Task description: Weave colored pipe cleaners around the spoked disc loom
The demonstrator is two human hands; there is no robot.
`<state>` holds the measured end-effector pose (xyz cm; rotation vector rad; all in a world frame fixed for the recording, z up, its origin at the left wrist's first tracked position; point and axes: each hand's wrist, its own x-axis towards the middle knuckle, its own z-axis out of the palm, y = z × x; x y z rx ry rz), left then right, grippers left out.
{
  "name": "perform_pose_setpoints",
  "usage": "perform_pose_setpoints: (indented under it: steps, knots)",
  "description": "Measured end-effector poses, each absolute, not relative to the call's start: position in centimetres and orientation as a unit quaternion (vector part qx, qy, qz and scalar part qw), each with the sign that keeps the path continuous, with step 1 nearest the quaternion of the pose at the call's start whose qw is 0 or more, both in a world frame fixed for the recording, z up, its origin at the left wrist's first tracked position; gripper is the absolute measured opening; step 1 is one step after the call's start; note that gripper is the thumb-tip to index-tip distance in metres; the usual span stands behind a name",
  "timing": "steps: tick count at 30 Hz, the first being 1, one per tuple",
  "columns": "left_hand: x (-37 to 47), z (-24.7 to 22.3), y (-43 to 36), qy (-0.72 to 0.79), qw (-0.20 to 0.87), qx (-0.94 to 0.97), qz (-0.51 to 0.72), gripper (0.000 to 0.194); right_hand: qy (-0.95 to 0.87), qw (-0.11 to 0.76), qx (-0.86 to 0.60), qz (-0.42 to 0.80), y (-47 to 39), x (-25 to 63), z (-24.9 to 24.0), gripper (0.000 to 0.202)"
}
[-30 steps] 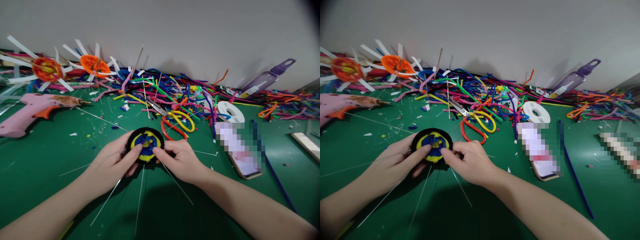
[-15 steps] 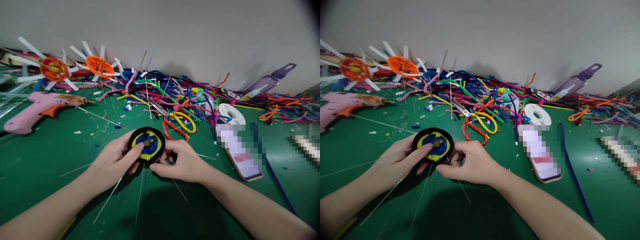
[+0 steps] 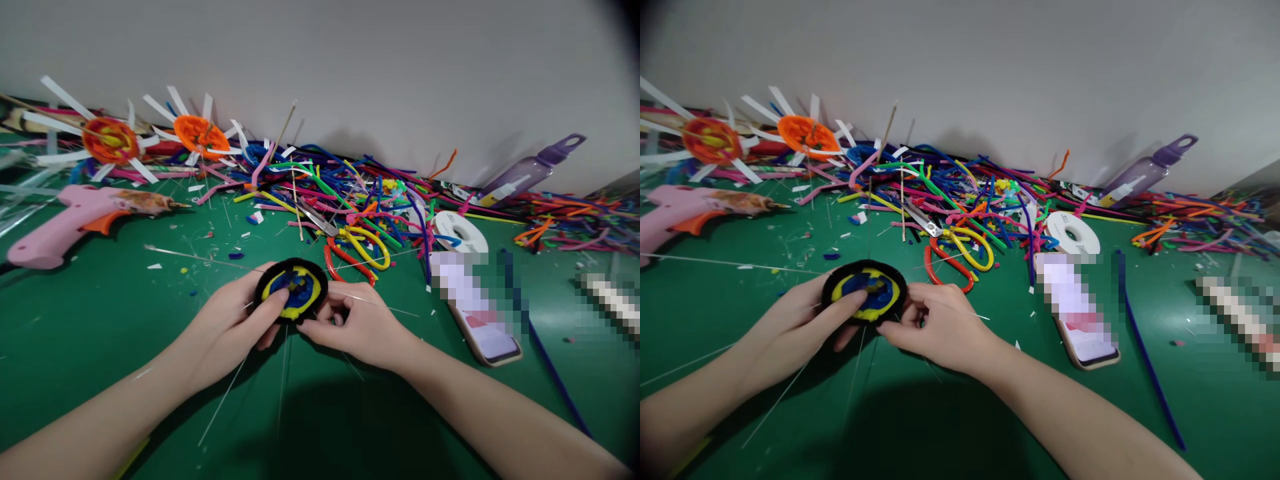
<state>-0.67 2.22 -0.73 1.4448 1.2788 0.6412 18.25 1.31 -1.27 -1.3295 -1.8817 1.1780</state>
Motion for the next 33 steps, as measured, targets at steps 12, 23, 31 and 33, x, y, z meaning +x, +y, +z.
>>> perform_pose_setpoints:
  steps: [12, 23, 31, 33]
  knots:
    - [-0.6, -0.4, 2.4, 0.543, 0.483, 0.642, 0.246, 0.029, -0.712, 0.286, -0.480, 0.425, 1.2, 18.3, -1.6, 0.029]
    - [-0.7, -0.4, 2.7, 0.489, 0.473, 0.694, 0.235, 0.033, -0.683, 0.269, -0.482, 0.478, 1.2, 18.4, -1.2, 0.013]
    - [-1.1, -0.7, 3.2, 0.438, 0.476, 0.737, 0.198, 0.041, -0.647, 0.281, -0.476, 0.525, 1.3, 18.6, -1.0, 0.011]
    - [-1.1, -0.7, 3.1, 0.443, 0.467, 0.740, 0.197, 0.045, -0.635, 0.268, -0.481, 0.541, 1.4, 18.6, -0.9, 0.010]
